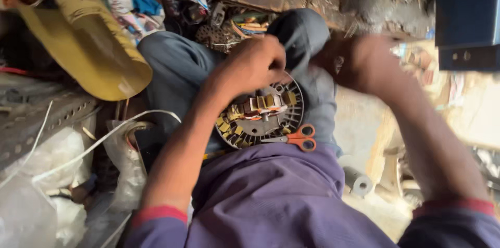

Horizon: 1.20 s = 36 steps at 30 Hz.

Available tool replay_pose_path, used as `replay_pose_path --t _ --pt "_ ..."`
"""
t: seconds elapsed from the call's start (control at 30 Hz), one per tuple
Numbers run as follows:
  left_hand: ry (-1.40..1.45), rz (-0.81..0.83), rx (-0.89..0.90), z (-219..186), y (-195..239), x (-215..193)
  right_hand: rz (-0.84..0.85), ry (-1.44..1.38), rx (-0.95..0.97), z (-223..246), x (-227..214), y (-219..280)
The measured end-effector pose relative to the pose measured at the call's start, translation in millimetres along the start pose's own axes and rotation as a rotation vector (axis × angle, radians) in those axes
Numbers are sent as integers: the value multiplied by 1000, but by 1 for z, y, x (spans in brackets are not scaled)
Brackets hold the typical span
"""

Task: The person inserts small pieces of yellow insulation paper into the slots of an electric motor stator by hand and trims the paper with scissors.

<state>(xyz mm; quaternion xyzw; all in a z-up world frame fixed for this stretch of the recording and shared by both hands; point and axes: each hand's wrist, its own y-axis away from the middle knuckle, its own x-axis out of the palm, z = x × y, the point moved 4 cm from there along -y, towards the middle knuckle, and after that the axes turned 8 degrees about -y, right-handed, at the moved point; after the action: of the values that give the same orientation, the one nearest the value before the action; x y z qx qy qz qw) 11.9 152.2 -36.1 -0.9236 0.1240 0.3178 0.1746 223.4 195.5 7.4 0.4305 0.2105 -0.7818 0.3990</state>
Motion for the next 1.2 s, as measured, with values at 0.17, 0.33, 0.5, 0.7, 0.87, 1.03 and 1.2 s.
replay_pose_path --t 0.17,0.33,0.5,0.7,0.87,1.03,1.2 --pt "286 -124 101 2 33 -22 389 -429 -210 92 18 40" --pt "310 -380 -152 -30 90 -48 57 -87 -130 73 -22 17" --pt "210 -460 -266 -16 67 -44 -153 -59 38 18 -4 -5" --pt "270 -245 -79 -21 18 -28 -24 -145 -31 27 -6 5" --pt "227 -268 -191 -15 40 -38 178 -517 -70 52 -39 43" --pt "296 -241 -193 -30 62 -41 5 -210 87 33 -25 59" --pt "268 -249 -188 -29 51 -38 -263 70 326 -11 -14 60"
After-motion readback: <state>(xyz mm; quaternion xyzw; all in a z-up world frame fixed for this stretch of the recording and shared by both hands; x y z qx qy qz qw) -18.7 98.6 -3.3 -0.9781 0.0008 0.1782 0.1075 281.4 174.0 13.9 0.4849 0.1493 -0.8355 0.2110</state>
